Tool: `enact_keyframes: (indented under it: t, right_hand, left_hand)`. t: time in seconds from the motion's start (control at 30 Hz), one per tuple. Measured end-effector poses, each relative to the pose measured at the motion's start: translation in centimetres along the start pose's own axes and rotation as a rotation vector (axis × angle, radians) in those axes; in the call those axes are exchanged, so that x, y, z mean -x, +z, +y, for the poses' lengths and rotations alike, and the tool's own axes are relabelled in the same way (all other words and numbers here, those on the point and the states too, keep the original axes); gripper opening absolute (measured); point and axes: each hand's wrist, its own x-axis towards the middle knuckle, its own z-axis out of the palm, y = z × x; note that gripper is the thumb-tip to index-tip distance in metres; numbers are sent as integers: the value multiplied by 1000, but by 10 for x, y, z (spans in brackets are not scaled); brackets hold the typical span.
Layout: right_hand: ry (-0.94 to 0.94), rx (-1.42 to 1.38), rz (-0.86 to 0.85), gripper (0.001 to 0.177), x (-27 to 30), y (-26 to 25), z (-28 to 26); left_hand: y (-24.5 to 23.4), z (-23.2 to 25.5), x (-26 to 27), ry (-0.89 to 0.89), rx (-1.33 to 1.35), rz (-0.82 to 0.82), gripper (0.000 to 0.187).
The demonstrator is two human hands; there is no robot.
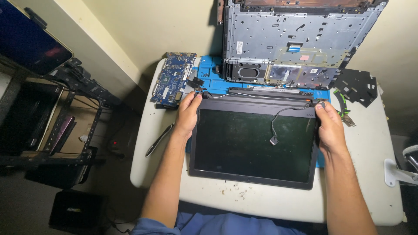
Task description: The person cleans the frame of a disassembled laptop screen using a toothbrush, scrubbing the edges and corners. They then place a black plastic bezel onto the screen assembly and press it into place.
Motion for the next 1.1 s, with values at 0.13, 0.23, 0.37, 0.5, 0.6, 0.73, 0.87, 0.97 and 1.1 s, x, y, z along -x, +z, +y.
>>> enact_keyframes:
  t: [0.13,0.23,0.37,0.5,0.6,0.73,0.87,0.97,1.1]
  right_hand:
    - [-80,2,-36,16,1,-1,1]
    - [-122,32,-39,18,2,-3,2]
    - [-138,91,-58,17,1,-6,4]
    - [-74,0,-49,10,6,2,-3]
    - [-71,-58,-57,8,8,2,-7]
    - [-114,-2,-117,18,10,5,-13]
    - [-138,-59,-121,24,-5,-6,7]
    - [-159,-70,-44,24,-40,-35,57]
    - [-152,-71,-61,22,-71,-63,99]
  left_hand:
    - [0,5,1,25,-31,13,24]
    - [-3,15,5,34,-117,-34,27]
    - [3,48,13,-125,-98,-125,25]
    - [14,66,15,-330,-382,29,60]
    - [18,68,14,-381,-408,65,64]
    - [13,56,11,-274,-367,62,25]
    - [12,24,5,-12,-315,77,31]
    - [13,17,5,80,-263,91,38]
    - [21,39,12,72,-223,85,34]
